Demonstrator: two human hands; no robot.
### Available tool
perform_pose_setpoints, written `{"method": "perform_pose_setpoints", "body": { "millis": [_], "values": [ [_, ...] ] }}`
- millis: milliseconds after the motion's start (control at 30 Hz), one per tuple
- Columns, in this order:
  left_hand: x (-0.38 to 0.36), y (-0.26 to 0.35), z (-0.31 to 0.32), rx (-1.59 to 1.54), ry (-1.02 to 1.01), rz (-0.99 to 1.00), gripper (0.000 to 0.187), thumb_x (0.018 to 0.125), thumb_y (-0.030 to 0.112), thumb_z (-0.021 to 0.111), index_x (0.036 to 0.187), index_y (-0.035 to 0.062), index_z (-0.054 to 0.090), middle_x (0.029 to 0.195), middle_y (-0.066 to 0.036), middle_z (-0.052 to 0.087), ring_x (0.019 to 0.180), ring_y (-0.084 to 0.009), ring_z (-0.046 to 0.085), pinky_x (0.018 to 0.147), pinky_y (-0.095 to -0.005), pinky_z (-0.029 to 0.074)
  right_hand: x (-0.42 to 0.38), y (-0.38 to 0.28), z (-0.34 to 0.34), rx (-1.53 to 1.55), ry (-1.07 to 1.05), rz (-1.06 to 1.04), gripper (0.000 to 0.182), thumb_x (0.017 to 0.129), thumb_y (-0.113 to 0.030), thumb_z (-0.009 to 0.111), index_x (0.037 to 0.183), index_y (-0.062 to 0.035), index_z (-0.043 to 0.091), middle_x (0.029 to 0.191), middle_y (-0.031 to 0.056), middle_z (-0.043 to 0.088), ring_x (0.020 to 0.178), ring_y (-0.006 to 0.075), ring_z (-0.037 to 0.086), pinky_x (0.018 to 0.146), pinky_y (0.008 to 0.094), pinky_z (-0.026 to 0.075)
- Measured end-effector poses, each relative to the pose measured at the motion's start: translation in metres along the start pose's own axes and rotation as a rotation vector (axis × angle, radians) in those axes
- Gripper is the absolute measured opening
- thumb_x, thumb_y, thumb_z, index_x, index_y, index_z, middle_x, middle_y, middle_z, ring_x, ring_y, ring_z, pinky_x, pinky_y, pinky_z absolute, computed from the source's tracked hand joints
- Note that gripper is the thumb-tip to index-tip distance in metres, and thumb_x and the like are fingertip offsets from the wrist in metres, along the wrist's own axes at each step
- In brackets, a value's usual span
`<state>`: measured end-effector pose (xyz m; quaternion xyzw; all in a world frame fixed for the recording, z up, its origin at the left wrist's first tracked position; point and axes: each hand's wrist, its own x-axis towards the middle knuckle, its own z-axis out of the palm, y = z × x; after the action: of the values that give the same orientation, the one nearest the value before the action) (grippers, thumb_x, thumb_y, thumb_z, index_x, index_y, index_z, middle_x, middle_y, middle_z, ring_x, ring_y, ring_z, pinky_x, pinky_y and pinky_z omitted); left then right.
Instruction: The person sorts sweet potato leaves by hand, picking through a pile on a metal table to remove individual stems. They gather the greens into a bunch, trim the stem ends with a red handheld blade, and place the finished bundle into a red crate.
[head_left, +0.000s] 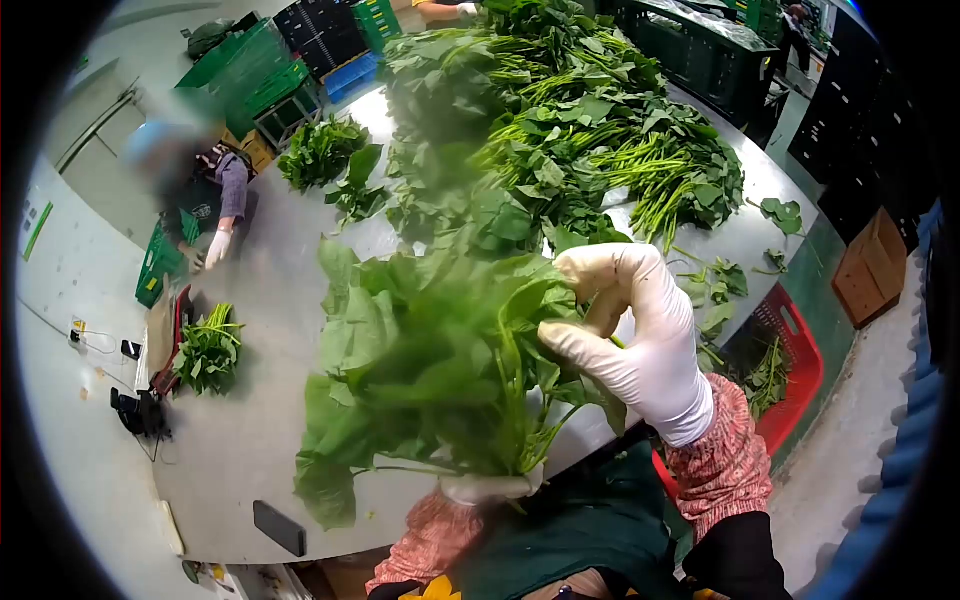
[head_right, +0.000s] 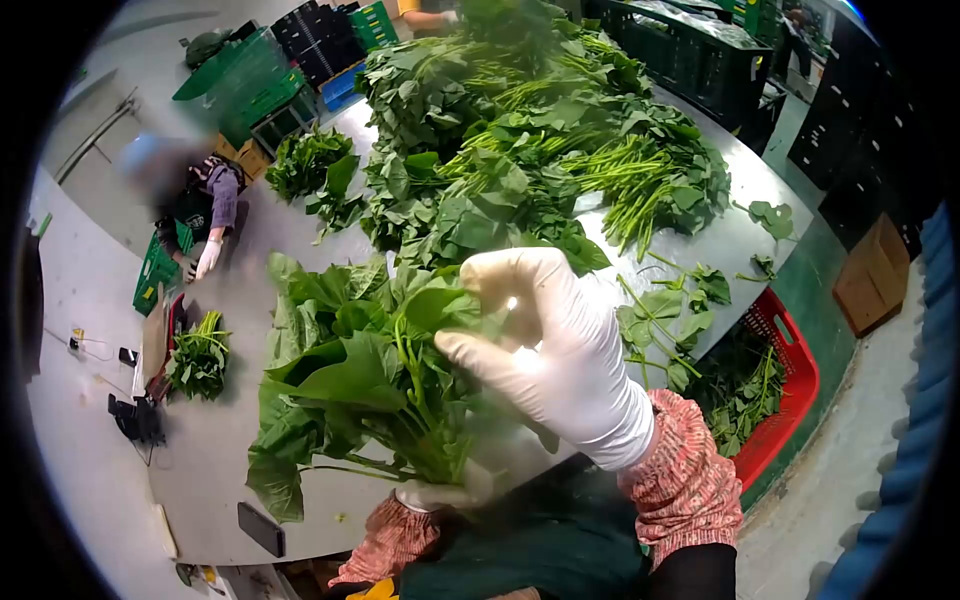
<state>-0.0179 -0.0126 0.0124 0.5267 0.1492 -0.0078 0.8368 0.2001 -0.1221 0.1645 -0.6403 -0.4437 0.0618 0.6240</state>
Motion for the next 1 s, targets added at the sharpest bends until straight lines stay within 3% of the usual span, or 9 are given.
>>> {"method": "perform_pose_setpoints", "body": {
  "millis": [133,233,300,500,633,733,767,933,1000],
  "values": [
    [0.000,0.002,0.004,0.002,-0.053,0.155,0.021,0.082,0.016,0.066,0.071,-0.0011,0.059,0.065,-0.009,0.056,0.059,-0.0207,0.050,0.062,-0.0309,0.045,-0.003,0.010,0.001,0.044,0.123,-0.113,0.024,0.086,0.007,0.069,0.105,-0.0016,0.058,0.098,0.0053,0.068,0.074,0.0057,0.061,0.067,0.0207,0.050],
    [0.002,-0.010,-0.007,-0.240,-0.204,0.095,0.020,0.079,0.015,0.066,0.068,0.0003,0.057,0.061,-0.008,0.053,0.053,-0.0198,0.047,0.055,-0.0319,0.039,-0.004,0.014,-0.012,-0.064,0.132,-0.254,0.022,0.085,0.007,0.068,0.103,-0.0043,0.065,0.087,0.0033,0.066,0.068,0.0050,0.060,0.059,0.0220,0.050],
    [0.002,-0.011,-0.007,-0.283,-0.201,0.092,0.021,0.077,0.016,0.066,0.066,0.0013,0.055,0.058,-0.007,0.051,0.051,-0.0191,0.045,0.052,-0.0327,0.035,-0.004,0.015,-0.024,-0.246,0.007,-0.327,0.034,0.074,0.010,0.063,0.103,-0.0066,0.069,0.080,0.0086,0.061,0.064,0.0205,0.060,0.057,0.0306,0.048],
    [-0.005,0.011,0.006,-0.110,-0.119,0.049,0.026,0.078,0.019,0.066,0.063,0.0019,0.054,0.054,-0.006,0.047,0.049,-0.0195,0.044,0.050,-0.0318,0.032,-0.005,0.015,-0.023,-0.587,0.022,-0.408,0.023,0.072,-0.006,0.074,0.095,-0.0055,0.069,0.076,0.0088,0.058,0.065,0.0267,0.058,0.057,0.0353,0.047],
    [-0.004,0.002,-0.009,-0.154,-0.188,0.017,0.025,0.082,0.020,0.065,0.090,-0.0035,0.063,0.068,-0.008,0.057,0.058,-0.0207,0.052,0.055,-0.0319,0.039,-0.008,0.023,-0.036,-0.850,0.092,-0.519,0.020,0.074,-0.012,0.078,0.090,-0.0075,0.068,0.072,0.0059,0.053,0.065,0.0246,0.055,0.056,0.0357,0.045],
    [-0.008,0.004,-0.002,-0.354,-0.047,-0.097,0.058,0.088,0.031,0.067,0.130,-0.0066,0.053,0.095,-0.014,0.067,0.081,-0.0227,0.065,0.071,-0.0329,0.051,-0.014,0.014,-0.048,-0.791,0.224,-0.517,0.023,0.072,-0.002,0.081,0.090,-0.0070,0.067,0.079,0.0066,0.058,0.068,0.0230,0.058,0.060,0.0322,0.047],
    [-0.005,0.000,-0.007,-0.489,-0.036,-0.197,0.052,0.089,0.032,0.069,0.125,-0.0034,0.057,0.098,-0.017,0.068,0.086,-0.0247,0.067,0.079,-0.0365,0.054,-0.018,0.010,-0.054,-0.744,0.243,-0.510,0.025,0.072,0.001,0.081,0.092,-0.0052,0.066,0.084,0.0079,0.059,0.070,0.0217,0.059,0.062,0.0304,0.048],
    [0.006,0.004,-0.004,-0.475,-0.001,-0.015,0.036,0.089,0.018,0.070,0.117,-0.0014,0.059,0.097,-0.020,0.070,0.082,-0.0281,0.069,0.078,-0.0404,0.057,-0.052,0.022,-0.075,-0.685,0.268,-0.285,0.020,0.077,0.007,0.076,0.089,-0.0029,0.064,0.103,0.0079,0.062,0.072,0.0097,0.059,0.065,0.0220,0.049],
    [0.007,0.001,-0.007,-0.449,0.020,-0.006,0.035,0.089,0.017,0.069,0.118,-0.0019,0.059,0.096,-0.021,0.070,0.079,-0.0286,0.069,0.076,-0.0399,0.058,-0.062,0.024,-0.082,-0.614,0.239,-0.152,0.020,0.075,0.006,0.077,0.087,-0.0030,0.064,0.104,0.0099,0.064,0.081,0.0145,0.061,0.071,0.0251,0.051]
  ]
}}
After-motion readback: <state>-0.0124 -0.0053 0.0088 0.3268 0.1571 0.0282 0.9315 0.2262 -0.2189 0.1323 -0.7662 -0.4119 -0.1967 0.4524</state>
